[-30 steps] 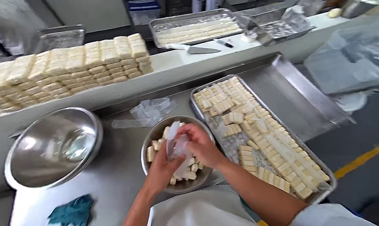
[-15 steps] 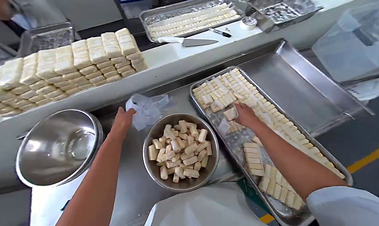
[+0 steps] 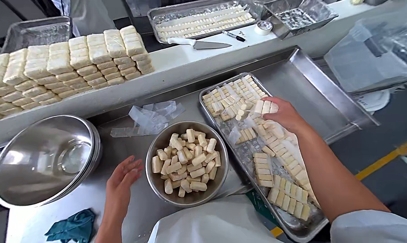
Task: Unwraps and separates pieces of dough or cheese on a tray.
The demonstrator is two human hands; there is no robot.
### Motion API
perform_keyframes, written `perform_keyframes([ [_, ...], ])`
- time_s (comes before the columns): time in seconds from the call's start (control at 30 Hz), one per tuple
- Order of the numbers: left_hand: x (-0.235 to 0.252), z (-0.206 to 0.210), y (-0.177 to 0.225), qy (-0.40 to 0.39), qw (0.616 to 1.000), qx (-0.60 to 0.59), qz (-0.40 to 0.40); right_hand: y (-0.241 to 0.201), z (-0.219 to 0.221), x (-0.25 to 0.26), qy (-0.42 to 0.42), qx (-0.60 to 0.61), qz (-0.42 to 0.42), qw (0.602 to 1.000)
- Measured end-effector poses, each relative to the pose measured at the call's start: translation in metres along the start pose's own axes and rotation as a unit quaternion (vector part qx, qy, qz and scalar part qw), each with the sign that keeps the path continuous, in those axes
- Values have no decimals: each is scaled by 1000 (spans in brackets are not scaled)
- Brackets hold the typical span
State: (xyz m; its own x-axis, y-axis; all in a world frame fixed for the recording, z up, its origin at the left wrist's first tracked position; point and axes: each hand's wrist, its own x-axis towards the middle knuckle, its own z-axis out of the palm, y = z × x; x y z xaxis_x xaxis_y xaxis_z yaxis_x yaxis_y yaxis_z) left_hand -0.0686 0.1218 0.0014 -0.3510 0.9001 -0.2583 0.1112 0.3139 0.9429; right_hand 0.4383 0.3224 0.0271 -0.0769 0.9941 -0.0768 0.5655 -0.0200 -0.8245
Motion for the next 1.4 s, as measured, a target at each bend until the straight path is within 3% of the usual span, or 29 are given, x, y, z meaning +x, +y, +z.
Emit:
perform_keyframes([
  [0.13,-18,13,4,-1,1000,-29,3,-66,-21,-22,15,-43,-79,996],
  [0.27,-27,40,26,-80,993,-68,59,-121,-9,-52,-34,-67,-172,982],
  [0.37,-32,66,41,-148,979,-103,100,-147,31,-76,-107,-23,-215,970],
  [0.47,-32,79,39,-189,976,-48,102,-152,98,-101,-215,-17,-230,949],
  [0.63,-30,76,-1,-208,971,94,66,-128,186,-124,-319,-96,-132,934],
  [0.77,-37,70,-22,-138,987,51,58,-97,203,-133,-341,25,-43,939],
  [0.87,-41,78,-21,-116,991,24,68,-89,207,-135,-311,80,-15,947],
  [1.03,-34,87,-14,-174,984,-5,39,-95,208,-132,-275,101,-21,956],
  [1.3,-35,96,6,-36,984,139,107,-103,222,-131,-107,-18,-137,985],
  [1.4,-31,97,7,-16,988,111,102,-110,217,-124,-106,1,-103,989],
])
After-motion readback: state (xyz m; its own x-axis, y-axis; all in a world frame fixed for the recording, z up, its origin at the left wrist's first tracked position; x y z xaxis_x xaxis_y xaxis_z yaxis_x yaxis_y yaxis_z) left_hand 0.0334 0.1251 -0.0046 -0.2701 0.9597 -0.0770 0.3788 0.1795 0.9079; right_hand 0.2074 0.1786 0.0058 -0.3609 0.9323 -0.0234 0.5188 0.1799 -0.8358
